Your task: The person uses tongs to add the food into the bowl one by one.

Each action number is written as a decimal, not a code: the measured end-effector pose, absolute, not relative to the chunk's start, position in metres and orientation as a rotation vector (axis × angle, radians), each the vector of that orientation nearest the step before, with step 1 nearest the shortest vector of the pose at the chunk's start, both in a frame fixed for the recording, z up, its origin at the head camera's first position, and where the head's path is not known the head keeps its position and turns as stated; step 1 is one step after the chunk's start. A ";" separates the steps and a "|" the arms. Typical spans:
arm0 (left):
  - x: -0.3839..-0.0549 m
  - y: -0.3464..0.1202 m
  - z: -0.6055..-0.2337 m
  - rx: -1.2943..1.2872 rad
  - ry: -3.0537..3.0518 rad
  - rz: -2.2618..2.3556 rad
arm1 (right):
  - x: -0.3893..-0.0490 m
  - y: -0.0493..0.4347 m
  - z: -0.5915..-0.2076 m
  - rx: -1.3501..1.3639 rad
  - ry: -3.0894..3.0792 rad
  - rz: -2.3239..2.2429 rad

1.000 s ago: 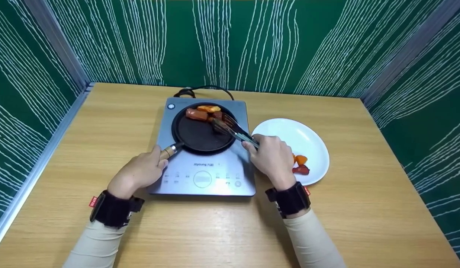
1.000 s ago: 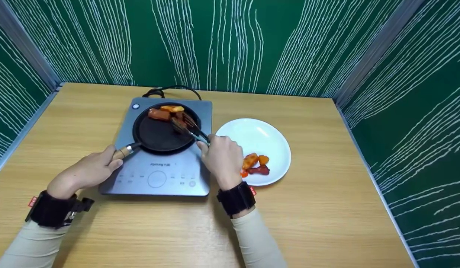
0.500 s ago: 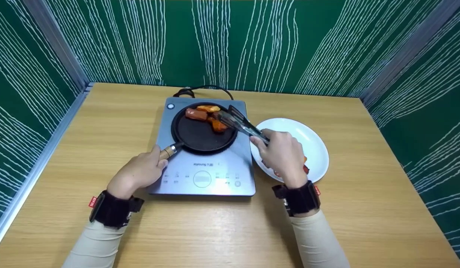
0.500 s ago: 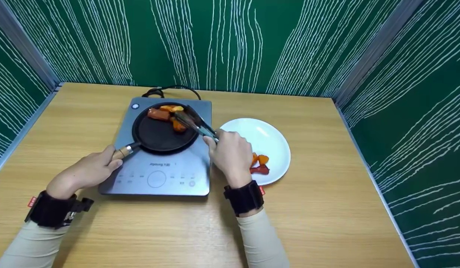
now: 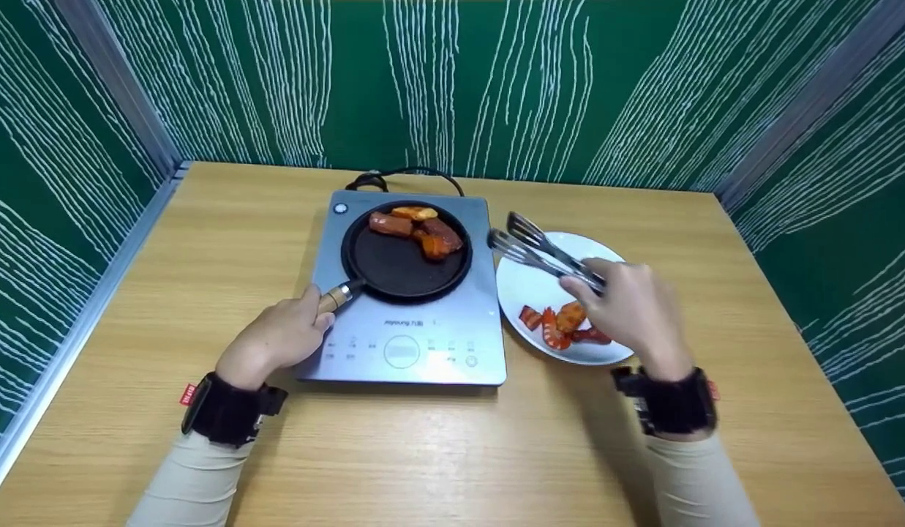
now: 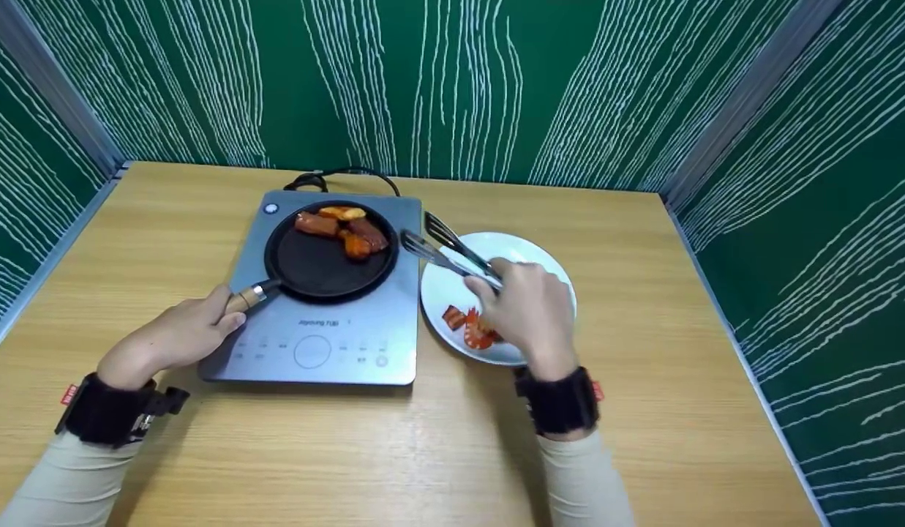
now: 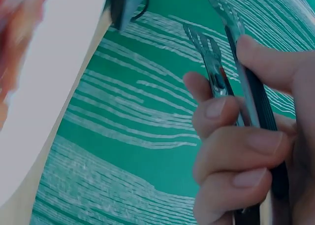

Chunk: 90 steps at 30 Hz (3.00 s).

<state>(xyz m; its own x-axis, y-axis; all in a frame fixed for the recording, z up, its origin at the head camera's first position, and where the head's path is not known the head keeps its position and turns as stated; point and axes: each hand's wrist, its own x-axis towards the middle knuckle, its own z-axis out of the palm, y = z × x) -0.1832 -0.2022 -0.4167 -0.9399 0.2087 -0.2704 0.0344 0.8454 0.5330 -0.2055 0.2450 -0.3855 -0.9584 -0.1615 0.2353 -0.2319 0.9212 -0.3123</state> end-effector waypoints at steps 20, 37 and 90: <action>-0.184 -0.203 -0.418 0.171 2.698 0.777 | -0.193 0.353 -0.395 0.368 -3.169 0.232; -0.183 -0.202 -0.418 0.198 2.732 0.748 | -0.201 0.380 -0.399 0.485 -3.183 0.206; -0.184 -0.202 -0.419 0.189 2.744 0.747 | -0.214 0.351 -0.429 0.421 -3.058 0.033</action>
